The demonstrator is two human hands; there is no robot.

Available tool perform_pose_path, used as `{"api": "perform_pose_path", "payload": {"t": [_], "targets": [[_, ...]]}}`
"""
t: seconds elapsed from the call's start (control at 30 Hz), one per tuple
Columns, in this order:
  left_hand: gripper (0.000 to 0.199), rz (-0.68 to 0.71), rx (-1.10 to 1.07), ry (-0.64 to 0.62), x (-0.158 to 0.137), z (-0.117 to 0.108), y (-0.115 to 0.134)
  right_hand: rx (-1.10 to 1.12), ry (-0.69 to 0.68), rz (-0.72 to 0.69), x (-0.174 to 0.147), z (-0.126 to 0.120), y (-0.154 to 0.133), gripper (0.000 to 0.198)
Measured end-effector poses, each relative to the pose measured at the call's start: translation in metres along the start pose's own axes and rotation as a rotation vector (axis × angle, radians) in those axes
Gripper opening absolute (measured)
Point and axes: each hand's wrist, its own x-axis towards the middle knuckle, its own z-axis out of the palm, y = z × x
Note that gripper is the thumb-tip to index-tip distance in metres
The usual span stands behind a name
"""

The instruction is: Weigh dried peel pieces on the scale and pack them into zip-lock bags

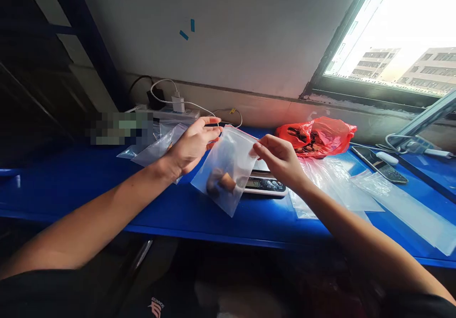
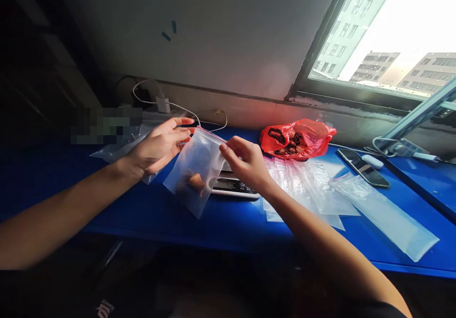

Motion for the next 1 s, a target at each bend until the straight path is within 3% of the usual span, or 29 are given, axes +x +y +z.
{"api": "perform_pose_path", "payload": {"t": [0.13,0.2,0.4,0.53,0.63,0.73,0.8,0.9,1.0], "targets": [[0.012,-0.042,0.012,-0.043,0.009,-0.005,0.000,0.047,-0.019,-0.027,0.025,0.001,0.004,0.018],[0.018,-0.008,0.048,-0.027,0.012,-0.006,-0.002,0.046,-0.030,-0.021,0.032,0.001,0.002,0.019],[0.022,0.180,0.245,0.049,0.018,-0.016,-0.006,-0.003,0.047,-0.034,0.030,-0.006,0.001,0.019],[0.017,0.307,0.483,-0.010,0.015,-0.020,-0.002,-0.208,-0.013,-0.053,0.029,-0.010,-0.002,0.019],[0.016,0.363,0.582,-0.069,0.004,-0.013,0.002,-0.386,-0.068,-0.095,0.024,-0.013,-0.013,0.030],[0.014,0.486,0.708,-0.124,-0.011,-0.003,0.005,-0.366,-0.167,-0.108,0.015,-0.016,-0.026,0.038],[0.014,0.552,0.746,-0.160,-0.019,0.004,0.004,-0.349,-0.185,-0.094,0.011,-0.017,-0.030,0.034],[0.012,0.462,0.657,-0.186,-0.028,0.012,0.002,-0.375,-0.184,-0.084,0.008,-0.016,-0.032,0.019],[0.016,0.342,0.574,-0.169,-0.031,0.016,-0.001,-0.370,-0.289,-0.063,0.006,-0.014,-0.033,0.015]]}}
